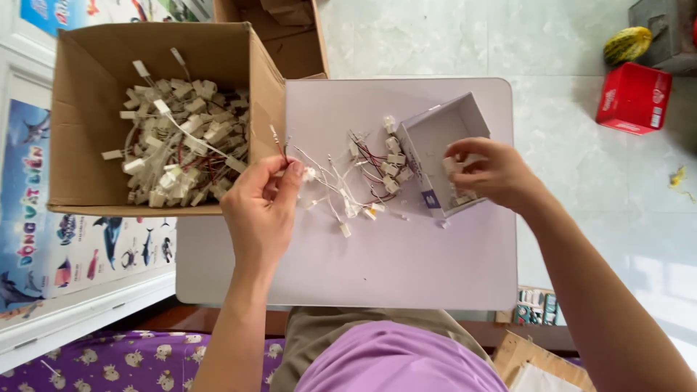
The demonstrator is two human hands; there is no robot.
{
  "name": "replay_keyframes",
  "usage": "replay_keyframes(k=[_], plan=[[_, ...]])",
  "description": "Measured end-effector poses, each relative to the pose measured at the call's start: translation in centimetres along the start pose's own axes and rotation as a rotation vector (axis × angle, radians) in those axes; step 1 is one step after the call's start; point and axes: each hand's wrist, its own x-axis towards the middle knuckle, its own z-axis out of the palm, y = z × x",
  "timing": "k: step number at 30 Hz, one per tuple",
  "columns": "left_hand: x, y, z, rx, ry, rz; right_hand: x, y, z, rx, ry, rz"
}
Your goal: Assembling and sorting small wire harnesses with plastic connectors on a table.
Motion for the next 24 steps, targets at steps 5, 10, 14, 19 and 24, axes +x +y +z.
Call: replay_keyframes(k=[5,10,14,19,24], plan=[[-1.0,-1.9,0.3,-0.295,-0.097,-0.232,-4.1,-0.8,1.9,1.096,-0.050,0.057],[-4.2,-4.5,2.9,-0.447,-0.240,-0.420,-6.4,-3.9,9.1,1.783,-0.327,-0.068],[-7.0,-7.7,5.2,-0.577,-0.411,-0.560,-6.6,-4.2,14.4,1.924,-0.267,0.174],[-8.2,-10.3,6.5,-0.546,-0.443,-0.662,-4.7,0.9,18.8,1.698,-0.129,0.330],[-7.5,-8.0,5.1,-0.682,-0.482,-0.729,-6.8,-5.8,13.6,1.266,-0.314,0.390]])
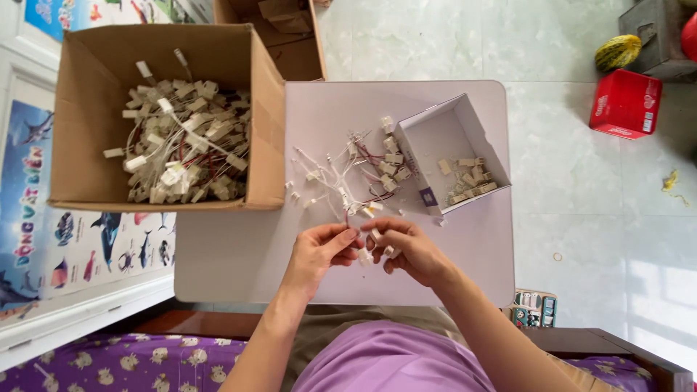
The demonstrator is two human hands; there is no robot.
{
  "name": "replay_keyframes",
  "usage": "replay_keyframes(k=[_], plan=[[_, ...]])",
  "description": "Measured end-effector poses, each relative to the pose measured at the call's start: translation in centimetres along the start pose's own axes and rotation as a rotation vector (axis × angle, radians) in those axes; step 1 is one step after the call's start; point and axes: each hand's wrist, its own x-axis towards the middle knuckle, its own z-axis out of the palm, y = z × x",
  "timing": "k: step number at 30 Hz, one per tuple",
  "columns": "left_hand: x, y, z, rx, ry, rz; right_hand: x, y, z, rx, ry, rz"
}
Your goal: Assembling and sorting small wire harnesses with plastic connectors on a table.
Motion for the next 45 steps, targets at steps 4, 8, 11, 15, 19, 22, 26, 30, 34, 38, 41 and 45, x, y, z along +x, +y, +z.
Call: replay_keyframes(k=[4,8,11,15,19,22,26,30,34,38,41,45], plan=[[-0.9,2.4,1.0,-0.022,-0.032,0.044,-1.3,0.6,0.2,-0.196,-0.036,0.055],[-1.5,3.2,1.7,-0.011,-0.026,0.141,-2.9,0.9,1.3,-0.336,-0.077,-0.042],[-1.8,3.8,2.5,-0.069,-0.003,0.235,-4.0,1.1,2.0,-0.448,-0.049,-0.141],[-3.2,5.2,2.8,-0.107,-0.080,0.338,-6.1,-1.9,3.3,-0.603,-0.036,-0.089],[-5.2,6.7,4.1,0.004,-0.174,0.332,-7.3,-3.3,3.0,-0.328,0.119,-0.216],[-5.8,7.5,4.6,0.135,-0.181,0.334,-7.7,-4.3,3.9,-0.208,0.111,-0.379],[-5.9,7.2,3.8,0.043,-0.229,0.268,-8.0,-4.1,4.6,-0.243,0.163,-0.485],[-5.9,7.4,3.3,-0.126,-0.289,0.117,-8.2,-4.1,4.8,-0.297,0.224,-0.511],[-6.7,8.7,3.2,-0.078,-0.303,0.047,-8.9,-4.7,5.5,-0.430,0.298,-0.478],[-7.0,9.3,3.2,0.091,-0.293,0.089,-8.8,-4.7,5.7,-0.441,0.208,-0.499],[-6.5,8.0,2.4,0.084,-0.270,0.139,-8.5,-4.4,5.6,-0.362,0.215,-0.418],[-6.5,8.3,2.3,0.041,-0.194,0.145,-9.1,-6.4,7.0,0.168,-0.043,-0.257]])
